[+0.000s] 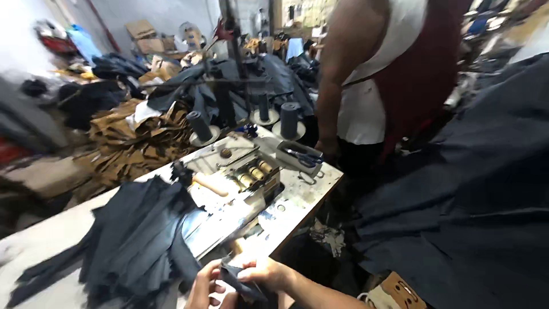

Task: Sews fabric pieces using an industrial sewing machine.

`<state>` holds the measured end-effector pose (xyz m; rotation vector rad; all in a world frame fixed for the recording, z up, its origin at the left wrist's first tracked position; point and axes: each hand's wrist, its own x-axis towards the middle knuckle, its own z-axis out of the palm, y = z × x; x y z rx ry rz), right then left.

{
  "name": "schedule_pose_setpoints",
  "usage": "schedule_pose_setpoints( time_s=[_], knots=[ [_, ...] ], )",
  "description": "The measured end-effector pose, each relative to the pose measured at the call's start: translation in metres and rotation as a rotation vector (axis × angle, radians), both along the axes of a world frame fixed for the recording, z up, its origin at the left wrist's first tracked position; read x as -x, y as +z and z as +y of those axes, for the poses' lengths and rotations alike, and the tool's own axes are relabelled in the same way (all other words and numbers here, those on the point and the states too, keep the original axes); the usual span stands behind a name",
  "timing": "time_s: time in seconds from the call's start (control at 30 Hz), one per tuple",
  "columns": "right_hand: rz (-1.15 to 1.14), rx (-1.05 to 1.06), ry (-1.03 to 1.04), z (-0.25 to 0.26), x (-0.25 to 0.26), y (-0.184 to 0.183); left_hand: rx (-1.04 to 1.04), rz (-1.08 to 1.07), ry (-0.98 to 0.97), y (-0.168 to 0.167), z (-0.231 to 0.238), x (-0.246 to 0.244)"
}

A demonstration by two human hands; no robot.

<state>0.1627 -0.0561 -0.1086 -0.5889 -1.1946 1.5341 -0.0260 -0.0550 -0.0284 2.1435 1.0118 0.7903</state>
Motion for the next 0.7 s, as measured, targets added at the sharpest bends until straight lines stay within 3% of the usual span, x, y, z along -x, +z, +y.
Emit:
schedule_pose_setpoints(
  time_s=[0.17, 0.3, 0.4, 0.5, 0.57, 0.7],
  knots=[
    [-0.175, -0.088, 0.013, -0.024, 0.001, 0.014, -0.053, -0.015, 0.043, -0.006, -0.007, -0.006],
    [0.044, -0.232, 0.194, -0.026, -0.027, 0.026, -0.085, -0.235, 0.047, 0.016, 0.009, 0.017],
    [0.340, -0.214, 0.246, -0.013, -0.052, 0.042, -0.300, -0.087, 0.342, 0.052, 0.041, 0.046],
    [0.393, 0.022, 0.041, 0.014, -0.053, 0.039, -0.463, 0.187, 0.484, 0.063, 0.084, 0.048],
    [0.318, 0.221, -0.130, 0.030, -0.043, 0.032, -0.550, 0.271, 0.381, 0.046, 0.090, 0.028],
    [0.356, 0.357, -0.089, 0.036, -0.031, 0.017, -0.612, 0.308, 0.032, -0.012, 0.072, -0.014]
  ],
)
